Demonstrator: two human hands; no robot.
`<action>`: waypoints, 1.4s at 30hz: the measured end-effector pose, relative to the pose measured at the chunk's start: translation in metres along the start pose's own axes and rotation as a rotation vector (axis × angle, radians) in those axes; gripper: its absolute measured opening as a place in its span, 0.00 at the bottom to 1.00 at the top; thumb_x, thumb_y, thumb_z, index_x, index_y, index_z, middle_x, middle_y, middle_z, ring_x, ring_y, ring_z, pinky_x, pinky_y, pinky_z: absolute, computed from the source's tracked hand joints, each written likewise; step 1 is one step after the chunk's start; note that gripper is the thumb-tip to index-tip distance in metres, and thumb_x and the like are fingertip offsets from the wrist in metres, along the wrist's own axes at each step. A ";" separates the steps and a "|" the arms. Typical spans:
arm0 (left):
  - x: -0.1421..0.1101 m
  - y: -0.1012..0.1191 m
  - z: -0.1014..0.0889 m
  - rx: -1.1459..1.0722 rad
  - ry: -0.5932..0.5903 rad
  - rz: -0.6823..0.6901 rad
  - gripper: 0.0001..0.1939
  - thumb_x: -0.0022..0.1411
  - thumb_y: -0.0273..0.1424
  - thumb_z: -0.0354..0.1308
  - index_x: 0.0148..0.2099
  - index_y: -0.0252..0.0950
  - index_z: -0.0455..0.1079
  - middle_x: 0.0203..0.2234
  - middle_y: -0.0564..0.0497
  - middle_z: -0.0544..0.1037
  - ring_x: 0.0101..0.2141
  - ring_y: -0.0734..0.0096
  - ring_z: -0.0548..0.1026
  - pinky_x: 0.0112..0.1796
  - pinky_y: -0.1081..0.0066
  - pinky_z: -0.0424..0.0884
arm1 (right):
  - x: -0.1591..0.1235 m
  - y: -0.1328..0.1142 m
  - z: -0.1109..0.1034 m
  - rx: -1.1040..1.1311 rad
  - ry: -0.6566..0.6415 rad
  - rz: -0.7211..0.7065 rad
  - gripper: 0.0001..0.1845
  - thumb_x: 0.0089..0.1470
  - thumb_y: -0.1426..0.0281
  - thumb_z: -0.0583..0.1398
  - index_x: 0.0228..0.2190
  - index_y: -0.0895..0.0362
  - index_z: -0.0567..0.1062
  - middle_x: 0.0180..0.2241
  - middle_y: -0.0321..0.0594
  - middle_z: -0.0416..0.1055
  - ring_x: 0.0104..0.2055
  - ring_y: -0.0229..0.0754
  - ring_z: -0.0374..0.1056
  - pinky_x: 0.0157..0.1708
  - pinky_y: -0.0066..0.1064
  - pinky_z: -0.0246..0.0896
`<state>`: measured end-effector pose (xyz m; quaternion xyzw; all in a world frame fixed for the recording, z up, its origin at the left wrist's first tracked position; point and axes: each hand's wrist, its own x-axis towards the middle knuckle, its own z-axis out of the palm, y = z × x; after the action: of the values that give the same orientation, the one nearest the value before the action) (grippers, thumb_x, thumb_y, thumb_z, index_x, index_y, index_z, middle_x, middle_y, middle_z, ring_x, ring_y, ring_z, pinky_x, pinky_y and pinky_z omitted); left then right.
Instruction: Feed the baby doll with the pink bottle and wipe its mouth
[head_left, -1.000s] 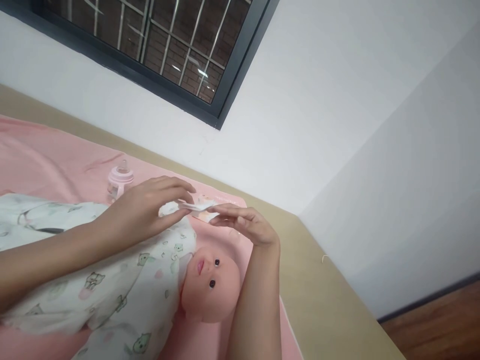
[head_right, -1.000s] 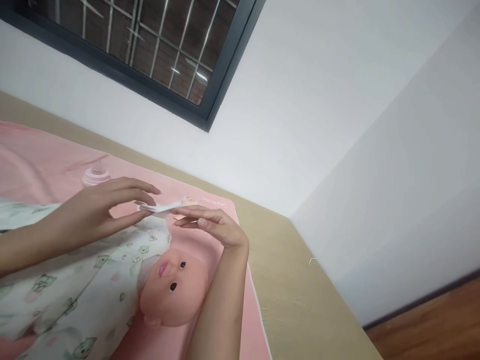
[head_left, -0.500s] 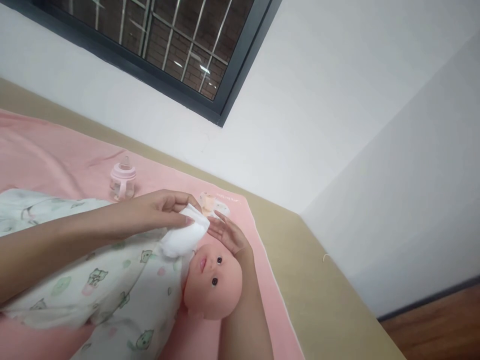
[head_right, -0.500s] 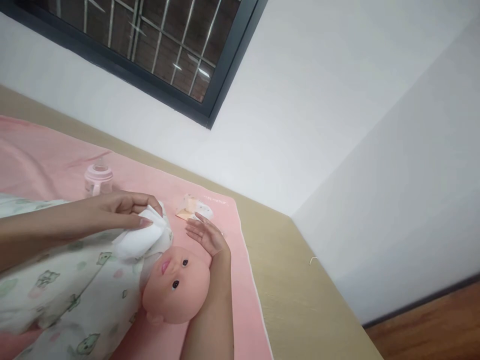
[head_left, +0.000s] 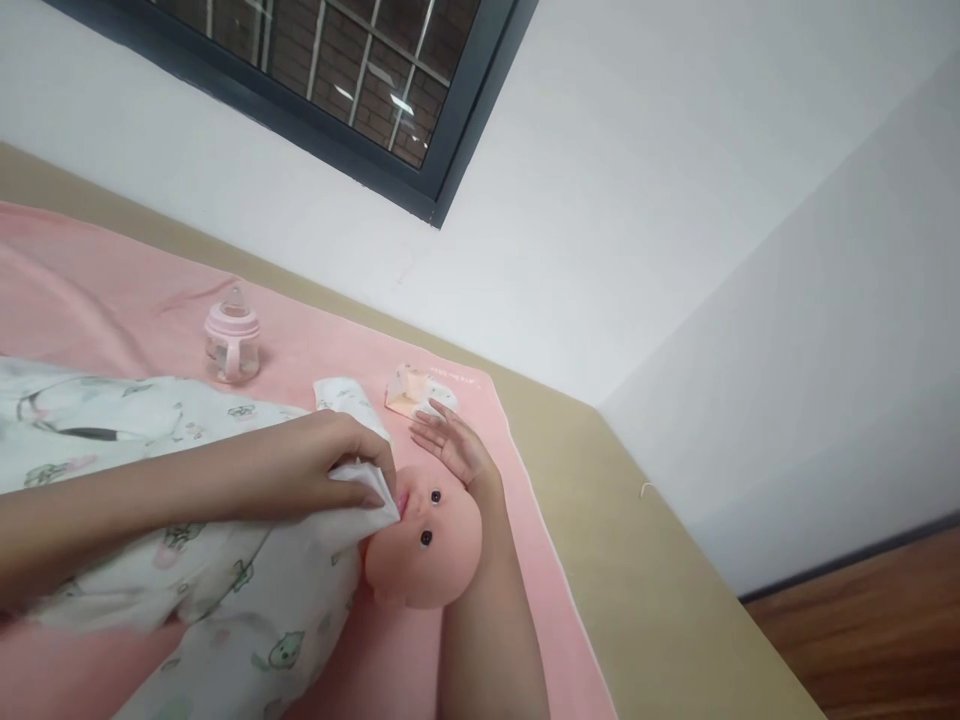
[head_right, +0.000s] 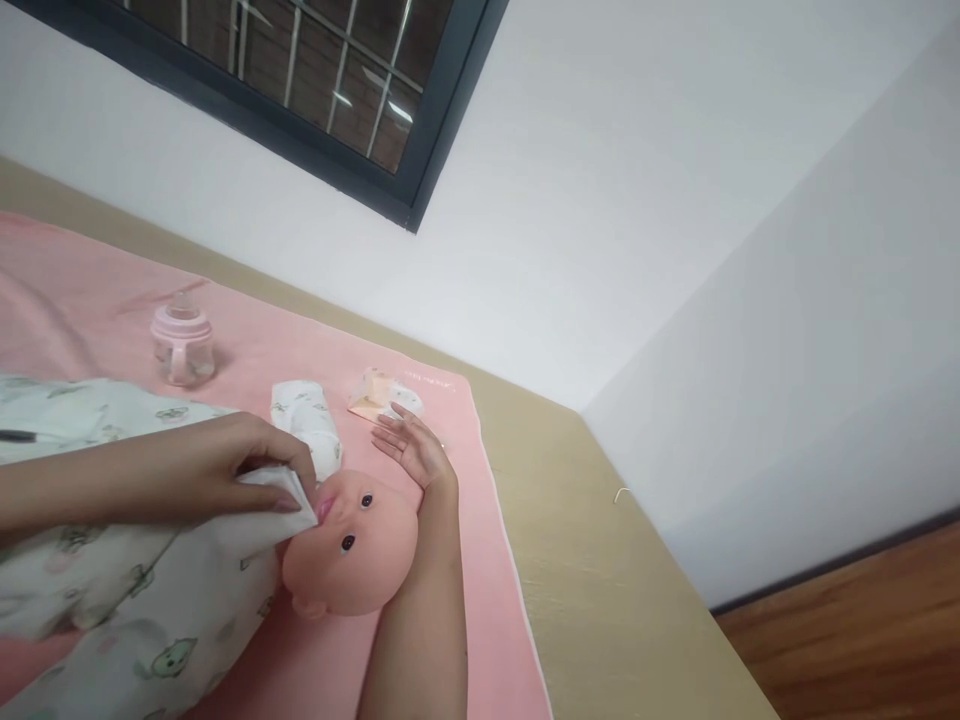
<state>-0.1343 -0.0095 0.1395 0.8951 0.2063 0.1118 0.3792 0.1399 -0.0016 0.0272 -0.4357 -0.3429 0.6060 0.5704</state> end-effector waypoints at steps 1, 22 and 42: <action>0.000 0.000 0.001 0.011 -0.010 -0.002 0.08 0.57 0.32 0.56 0.36 0.45 0.77 0.34 0.60 0.80 0.36 0.69 0.76 0.35 0.77 0.66 | 0.000 0.000 0.000 0.001 -0.002 -0.001 0.20 0.55 0.66 0.57 0.49 0.55 0.69 0.43 0.42 0.74 0.44 0.41 0.72 0.56 0.42 0.60; 0.000 0.004 0.011 0.259 0.112 0.011 0.08 0.55 0.28 0.55 0.31 0.40 0.76 0.29 0.57 0.80 0.32 0.70 0.75 0.33 0.74 0.62 | 0.004 0.003 -0.001 0.021 -0.002 -0.016 0.20 0.59 0.67 0.54 0.51 0.61 0.67 0.40 0.42 0.75 0.45 0.40 0.72 0.56 0.44 0.59; 0.009 -0.032 0.034 0.421 0.425 0.374 0.08 0.57 0.23 0.57 0.33 0.41 0.75 0.29 0.58 0.77 0.31 0.71 0.70 0.35 0.69 0.57 | 0.009 0.005 -0.003 0.020 0.004 -0.011 0.17 0.57 0.68 0.56 0.47 0.60 0.69 0.39 0.43 0.75 0.43 0.41 0.73 0.55 0.43 0.61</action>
<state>-0.1230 -0.0065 0.0934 0.9327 0.1316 0.3182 0.1077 0.1414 0.0066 0.0201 -0.4292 -0.3379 0.6054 0.5788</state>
